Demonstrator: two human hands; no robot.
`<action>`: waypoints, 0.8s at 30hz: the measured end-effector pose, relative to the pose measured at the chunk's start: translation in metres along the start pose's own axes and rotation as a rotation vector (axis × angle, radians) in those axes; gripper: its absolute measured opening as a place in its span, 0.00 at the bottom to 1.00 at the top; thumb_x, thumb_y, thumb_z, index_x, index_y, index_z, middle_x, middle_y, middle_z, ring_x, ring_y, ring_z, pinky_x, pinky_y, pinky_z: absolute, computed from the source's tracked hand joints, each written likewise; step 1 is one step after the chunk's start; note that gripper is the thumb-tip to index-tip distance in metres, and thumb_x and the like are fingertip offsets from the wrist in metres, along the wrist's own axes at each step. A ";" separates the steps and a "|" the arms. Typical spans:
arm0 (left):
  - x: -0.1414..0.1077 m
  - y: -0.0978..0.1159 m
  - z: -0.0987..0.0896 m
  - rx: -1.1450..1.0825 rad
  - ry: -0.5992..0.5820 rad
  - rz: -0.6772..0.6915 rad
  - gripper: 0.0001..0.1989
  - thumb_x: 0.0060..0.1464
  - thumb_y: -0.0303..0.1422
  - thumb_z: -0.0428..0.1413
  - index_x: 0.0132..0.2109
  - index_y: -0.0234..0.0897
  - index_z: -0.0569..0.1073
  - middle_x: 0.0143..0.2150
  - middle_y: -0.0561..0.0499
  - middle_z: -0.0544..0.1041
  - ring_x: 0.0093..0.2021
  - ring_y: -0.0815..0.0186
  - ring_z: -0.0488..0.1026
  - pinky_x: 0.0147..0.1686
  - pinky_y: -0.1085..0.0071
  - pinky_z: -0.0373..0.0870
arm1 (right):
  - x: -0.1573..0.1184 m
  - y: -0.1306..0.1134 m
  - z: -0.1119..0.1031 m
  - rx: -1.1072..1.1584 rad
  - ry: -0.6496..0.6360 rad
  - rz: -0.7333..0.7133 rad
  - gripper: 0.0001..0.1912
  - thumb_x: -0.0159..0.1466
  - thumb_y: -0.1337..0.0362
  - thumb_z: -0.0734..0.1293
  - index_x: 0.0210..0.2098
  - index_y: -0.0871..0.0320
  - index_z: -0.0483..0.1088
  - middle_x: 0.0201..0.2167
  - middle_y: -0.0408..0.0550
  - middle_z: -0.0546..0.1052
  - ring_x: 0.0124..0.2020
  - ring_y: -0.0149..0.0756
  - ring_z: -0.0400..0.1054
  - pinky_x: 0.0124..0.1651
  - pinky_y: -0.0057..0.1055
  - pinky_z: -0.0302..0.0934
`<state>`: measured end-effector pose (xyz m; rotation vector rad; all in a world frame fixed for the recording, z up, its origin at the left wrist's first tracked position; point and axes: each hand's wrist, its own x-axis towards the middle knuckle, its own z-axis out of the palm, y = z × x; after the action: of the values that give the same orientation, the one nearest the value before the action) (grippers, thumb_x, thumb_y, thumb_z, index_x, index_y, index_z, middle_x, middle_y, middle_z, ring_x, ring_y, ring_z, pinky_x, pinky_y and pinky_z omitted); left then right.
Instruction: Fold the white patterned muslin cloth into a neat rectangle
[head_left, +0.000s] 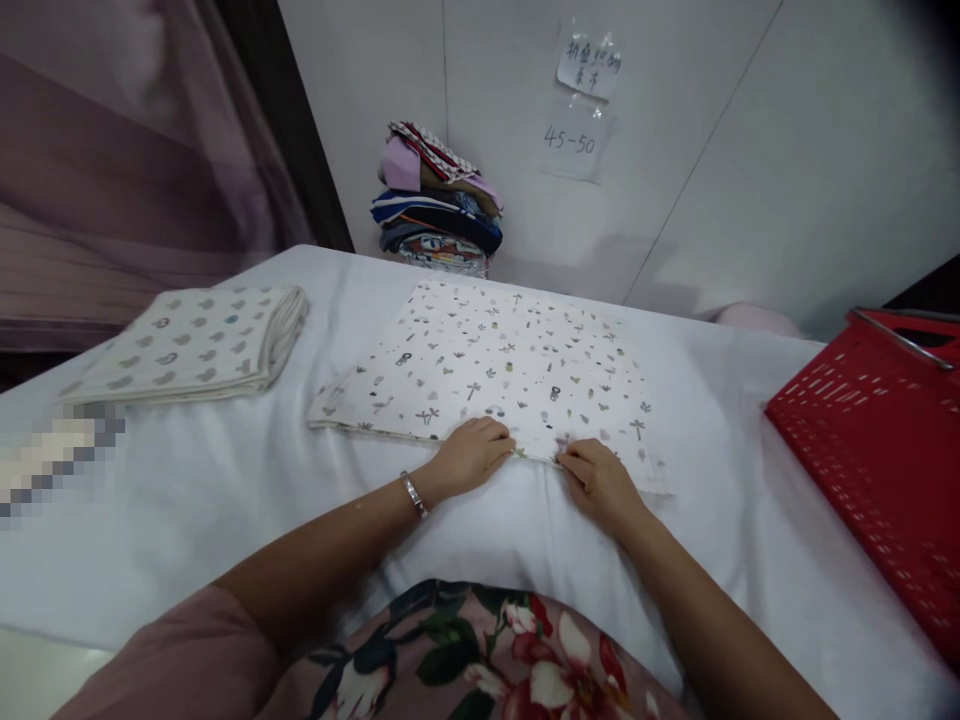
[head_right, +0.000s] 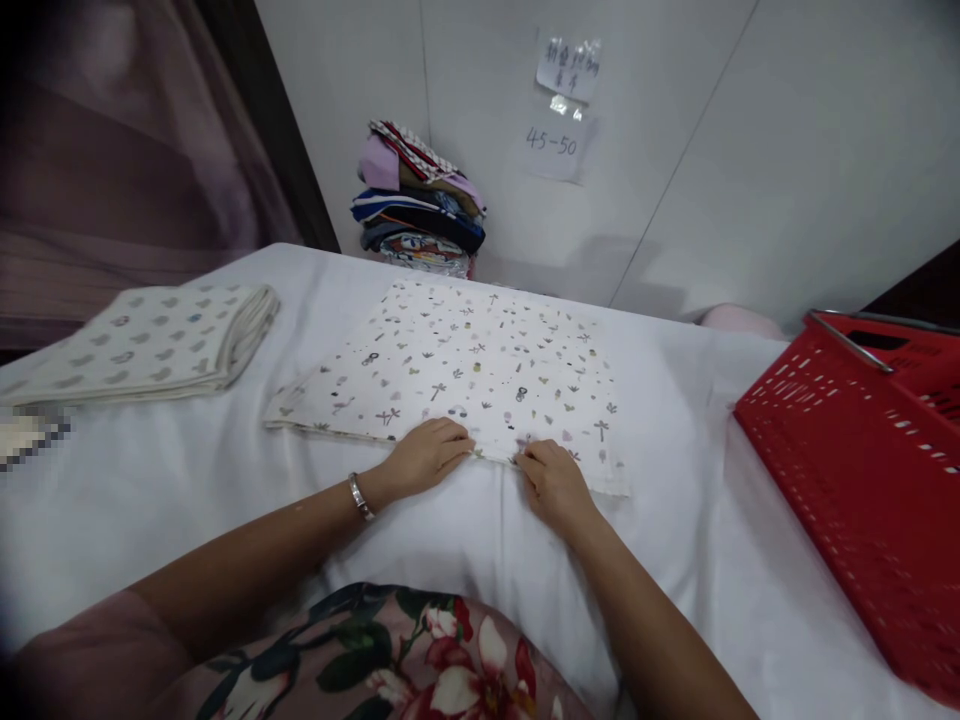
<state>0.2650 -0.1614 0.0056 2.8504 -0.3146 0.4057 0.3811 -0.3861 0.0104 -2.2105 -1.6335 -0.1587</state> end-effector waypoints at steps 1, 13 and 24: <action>0.000 0.000 0.000 -0.001 -0.009 0.007 0.11 0.60 0.34 0.47 0.44 0.39 0.71 0.41 0.48 0.72 0.43 0.63 0.65 0.42 0.66 0.62 | 0.000 0.000 0.000 0.001 -0.012 -0.003 0.13 0.62 0.71 0.58 0.42 0.58 0.71 0.38 0.53 0.71 0.39 0.42 0.63 0.40 0.38 0.60; 0.005 -0.001 -0.005 -0.065 -0.011 -0.041 0.14 0.62 0.32 0.43 0.45 0.39 0.72 0.40 0.47 0.73 0.41 0.64 0.67 0.40 0.66 0.63 | -0.004 0.008 0.001 0.072 -0.013 0.050 0.15 0.65 0.68 0.55 0.45 0.54 0.70 0.39 0.50 0.72 0.39 0.40 0.65 0.39 0.36 0.62; 0.010 -0.001 -0.001 0.029 -0.021 -0.049 0.14 0.62 0.32 0.41 0.40 0.37 0.72 0.36 0.48 0.73 0.39 0.64 0.67 0.38 0.66 0.63 | -0.003 0.011 0.003 -0.043 0.085 0.085 0.16 0.65 0.70 0.54 0.45 0.55 0.70 0.40 0.51 0.72 0.40 0.41 0.65 0.40 0.36 0.61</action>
<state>0.2742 -0.1619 0.0087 2.8856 -0.2444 0.3744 0.3901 -0.3900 0.0044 -2.2676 -1.5023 -0.2630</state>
